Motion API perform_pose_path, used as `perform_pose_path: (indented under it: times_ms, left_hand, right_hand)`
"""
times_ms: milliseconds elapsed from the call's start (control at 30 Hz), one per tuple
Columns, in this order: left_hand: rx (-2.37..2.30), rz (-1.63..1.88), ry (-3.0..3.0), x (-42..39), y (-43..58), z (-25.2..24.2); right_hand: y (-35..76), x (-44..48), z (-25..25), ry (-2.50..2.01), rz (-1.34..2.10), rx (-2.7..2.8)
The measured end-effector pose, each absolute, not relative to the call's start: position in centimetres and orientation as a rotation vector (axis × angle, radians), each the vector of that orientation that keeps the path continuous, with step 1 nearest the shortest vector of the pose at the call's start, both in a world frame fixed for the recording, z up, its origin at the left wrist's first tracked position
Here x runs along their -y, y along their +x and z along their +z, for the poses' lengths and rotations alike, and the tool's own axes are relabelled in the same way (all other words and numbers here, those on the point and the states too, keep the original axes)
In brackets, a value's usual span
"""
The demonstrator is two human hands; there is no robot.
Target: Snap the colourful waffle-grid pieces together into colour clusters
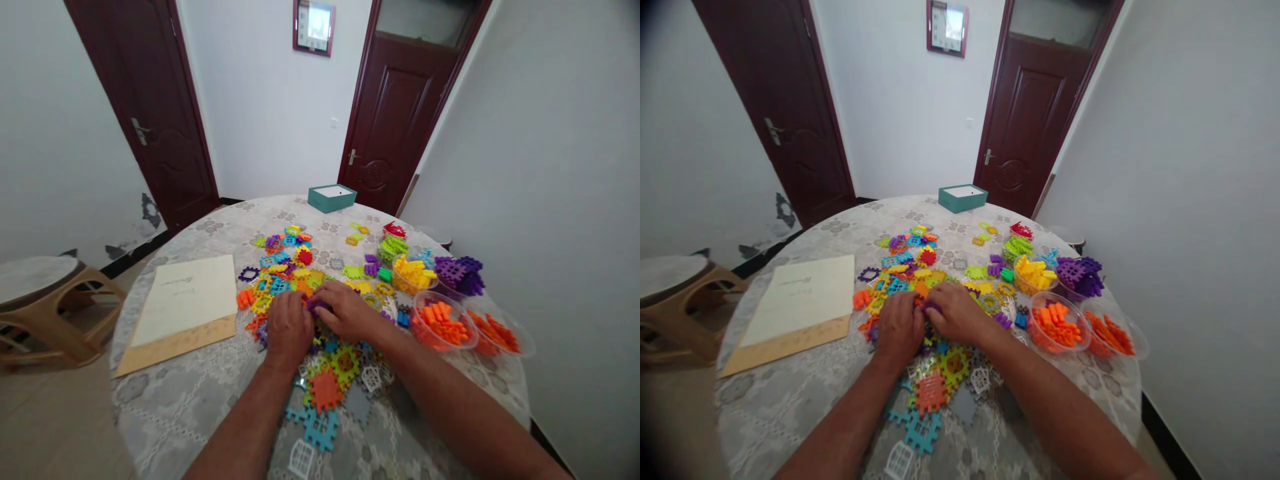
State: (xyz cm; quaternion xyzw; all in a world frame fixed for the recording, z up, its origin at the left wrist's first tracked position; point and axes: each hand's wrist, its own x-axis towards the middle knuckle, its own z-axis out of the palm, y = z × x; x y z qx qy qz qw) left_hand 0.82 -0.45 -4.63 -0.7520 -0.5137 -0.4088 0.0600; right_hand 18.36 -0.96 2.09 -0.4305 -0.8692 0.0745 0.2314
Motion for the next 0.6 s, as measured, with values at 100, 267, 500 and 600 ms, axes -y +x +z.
perform_pose_path:
  times_ms: [100,267,500,600]
  left_hand:
    - [1.505,-1.290,-2.295,0.5,0.9,-4.4]
    - [1.441,-1.350,-2.358,1.3,1.5,-3.9]
    - [1.478,-1.372,-2.434,2.0,2.0,-3.7]
    - [1.508,-1.421,-2.457,2.2,2.1,-3.8]
  right_hand:
    - [18.7,2.4,3.3,-1.136,0.259,2.364]
    - [20.4,-3.0,5.3,-1.271,0.285,2.207]
    - [19.6,-18.9,5.6,-1.639,0.234,2.275]
    - [17.8,-24.5,5.2,-1.745,0.259,2.313]
